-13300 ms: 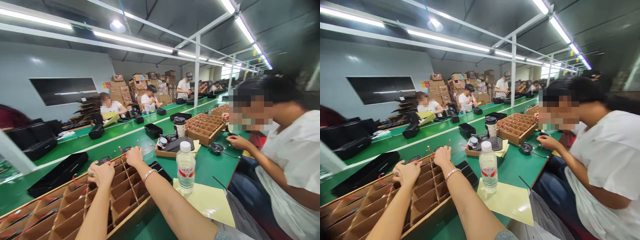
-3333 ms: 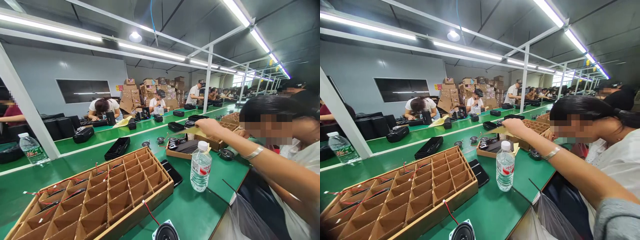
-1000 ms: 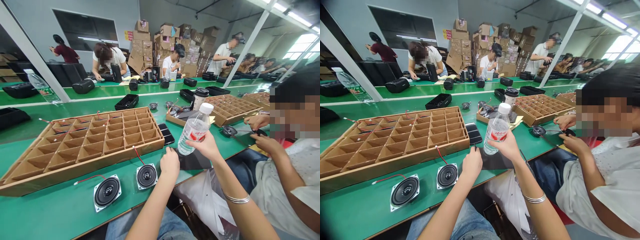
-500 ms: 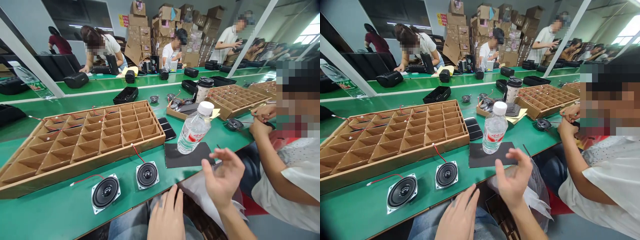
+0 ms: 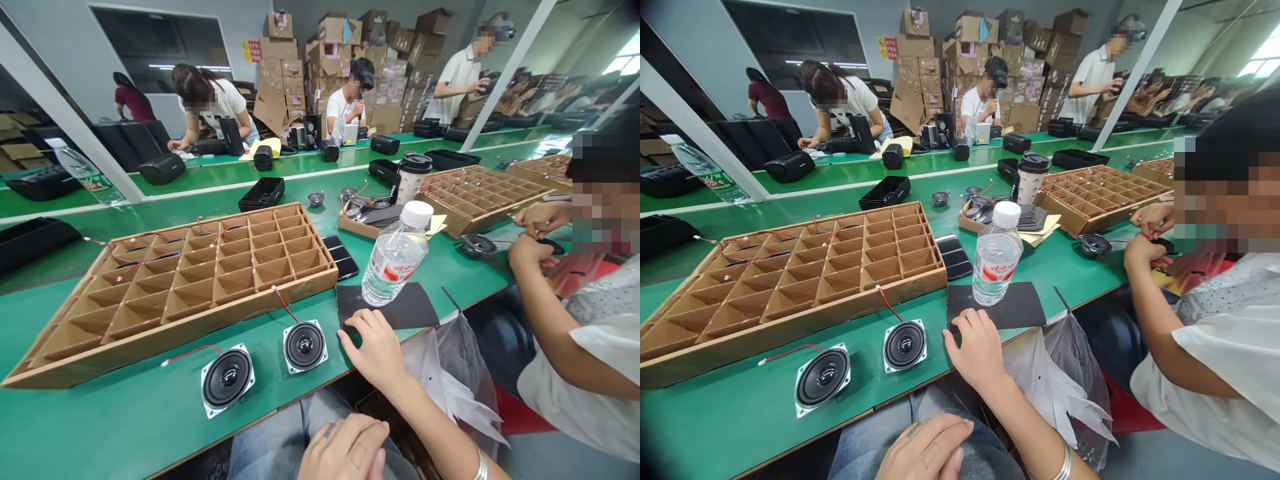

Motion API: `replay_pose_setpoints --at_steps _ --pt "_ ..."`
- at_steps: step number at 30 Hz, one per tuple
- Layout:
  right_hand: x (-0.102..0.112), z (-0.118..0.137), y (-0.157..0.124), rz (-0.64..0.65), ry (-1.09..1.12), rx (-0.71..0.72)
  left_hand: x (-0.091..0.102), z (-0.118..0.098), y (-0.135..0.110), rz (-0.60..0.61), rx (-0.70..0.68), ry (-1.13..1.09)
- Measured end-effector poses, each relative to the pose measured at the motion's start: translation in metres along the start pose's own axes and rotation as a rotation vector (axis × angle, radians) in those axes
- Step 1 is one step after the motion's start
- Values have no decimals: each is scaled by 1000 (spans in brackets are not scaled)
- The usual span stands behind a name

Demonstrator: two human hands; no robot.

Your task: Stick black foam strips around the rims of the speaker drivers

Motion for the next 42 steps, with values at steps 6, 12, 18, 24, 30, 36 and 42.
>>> replay_pose_setpoints --at_steps 6,12,18,24,30,36,42 --pt "0 -3 2 2 19 -18 0 4 -2 94 28 -205" --pt "-1 -5 4 49 41 -19 15 8 -3 9 27 -419" --pt "0 -8 4 92 98 15 18 17 -17 14 48 -532" --pt "5 -16 3 142 178 110 15 25 -27 45 81 -581" --pt "6 -20 12 263 202 206 13 30 -31 -58 120 -617" --pt "6 -14 13 338 190 254 19 31 -33 14 117 -622" --pt "12 -15 3 217 146 298 13 34 -35 -80 156 -616"
Point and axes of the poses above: each hand's wrist, its own y-axis towards the middle knuckle, its own x-axis out of the back of the hand, z = x × y, the point moved 4 cm from there along y, towards the middle knuckle, and after that the axes turned 7 degrees about z, right-handed, at the moved point
